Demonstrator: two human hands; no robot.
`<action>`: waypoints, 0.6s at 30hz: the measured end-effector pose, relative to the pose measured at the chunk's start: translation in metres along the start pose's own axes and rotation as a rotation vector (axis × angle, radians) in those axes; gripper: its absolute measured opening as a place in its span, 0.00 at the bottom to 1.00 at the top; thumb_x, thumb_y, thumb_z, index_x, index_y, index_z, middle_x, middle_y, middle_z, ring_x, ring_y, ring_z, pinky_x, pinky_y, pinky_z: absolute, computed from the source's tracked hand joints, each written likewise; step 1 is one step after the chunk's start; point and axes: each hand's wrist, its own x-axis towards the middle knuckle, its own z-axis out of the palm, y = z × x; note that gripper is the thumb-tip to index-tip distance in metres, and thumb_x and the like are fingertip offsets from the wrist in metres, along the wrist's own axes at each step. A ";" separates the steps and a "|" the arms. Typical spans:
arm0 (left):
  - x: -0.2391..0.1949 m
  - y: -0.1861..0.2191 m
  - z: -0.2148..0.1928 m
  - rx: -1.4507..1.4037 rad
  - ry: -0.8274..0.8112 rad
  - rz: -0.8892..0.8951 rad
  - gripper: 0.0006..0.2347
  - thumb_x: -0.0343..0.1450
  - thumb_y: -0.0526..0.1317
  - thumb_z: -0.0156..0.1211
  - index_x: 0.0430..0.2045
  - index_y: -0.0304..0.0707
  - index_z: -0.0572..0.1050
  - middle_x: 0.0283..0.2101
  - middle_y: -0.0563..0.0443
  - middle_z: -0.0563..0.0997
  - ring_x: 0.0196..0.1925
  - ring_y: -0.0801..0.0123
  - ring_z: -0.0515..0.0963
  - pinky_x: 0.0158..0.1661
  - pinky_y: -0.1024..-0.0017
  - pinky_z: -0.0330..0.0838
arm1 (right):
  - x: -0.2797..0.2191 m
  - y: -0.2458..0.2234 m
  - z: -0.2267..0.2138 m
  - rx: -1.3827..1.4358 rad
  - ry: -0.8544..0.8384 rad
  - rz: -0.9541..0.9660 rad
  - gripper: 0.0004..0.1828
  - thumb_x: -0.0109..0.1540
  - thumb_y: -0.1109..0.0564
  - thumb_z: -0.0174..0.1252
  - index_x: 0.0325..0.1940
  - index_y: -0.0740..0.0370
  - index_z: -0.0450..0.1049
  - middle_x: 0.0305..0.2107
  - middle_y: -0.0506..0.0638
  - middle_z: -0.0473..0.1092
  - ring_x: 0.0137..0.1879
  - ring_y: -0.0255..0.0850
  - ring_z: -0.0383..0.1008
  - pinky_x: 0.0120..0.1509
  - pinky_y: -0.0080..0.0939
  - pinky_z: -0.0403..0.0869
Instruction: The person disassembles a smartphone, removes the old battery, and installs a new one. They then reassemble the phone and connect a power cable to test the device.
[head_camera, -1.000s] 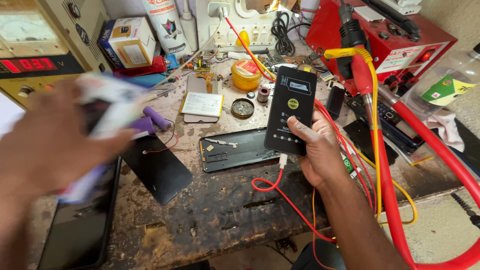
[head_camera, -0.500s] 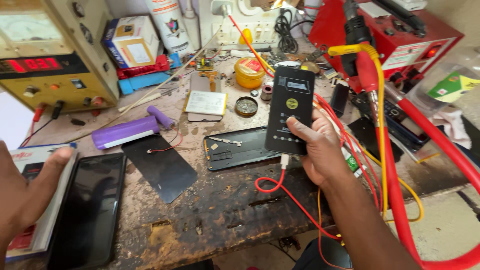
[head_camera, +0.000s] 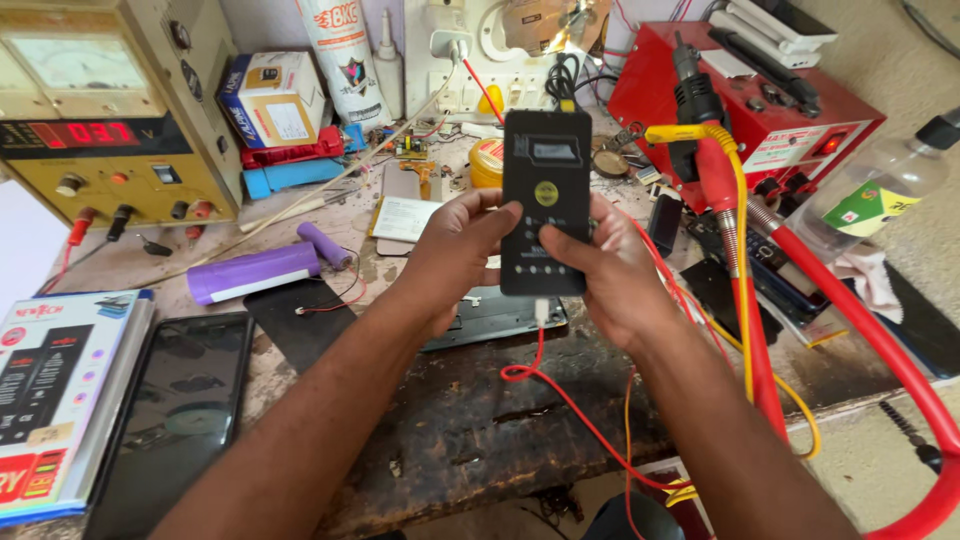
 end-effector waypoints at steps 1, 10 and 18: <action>0.003 -0.002 0.002 -0.084 -0.021 0.019 0.22 0.71 0.43 0.59 0.59 0.32 0.71 0.50 0.43 0.81 0.45 0.67 0.82 0.38 0.68 0.81 | 0.007 -0.002 -0.003 -0.031 0.000 -0.001 0.21 0.61 0.65 0.64 0.58 0.61 0.71 0.45 0.50 0.78 0.47 0.36 0.79 0.52 0.39 0.80; 0.002 -0.018 -0.006 0.022 -0.005 0.050 0.18 0.71 0.30 0.57 0.57 0.36 0.70 0.50 0.46 0.79 0.42 0.70 0.82 0.37 0.69 0.83 | 0.028 0.014 -0.017 -0.034 -0.127 0.041 0.22 0.66 0.61 0.59 0.64 0.67 0.68 0.49 0.51 0.75 0.53 0.35 0.77 0.59 0.41 0.77; -0.003 -0.020 -0.001 0.011 0.013 0.096 0.19 0.70 0.30 0.56 0.58 0.40 0.68 0.53 0.50 0.78 0.40 0.73 0.82 0.36 0.72 0.80 | 0.025 0.014 -0.022 0.139 -0.006 0.076 0.23 0.72 0.50 0.43 0.65 0.68 0.66 0.53 0.54 0.74 0.55 0.40 0.78 0.58 0.44 0.79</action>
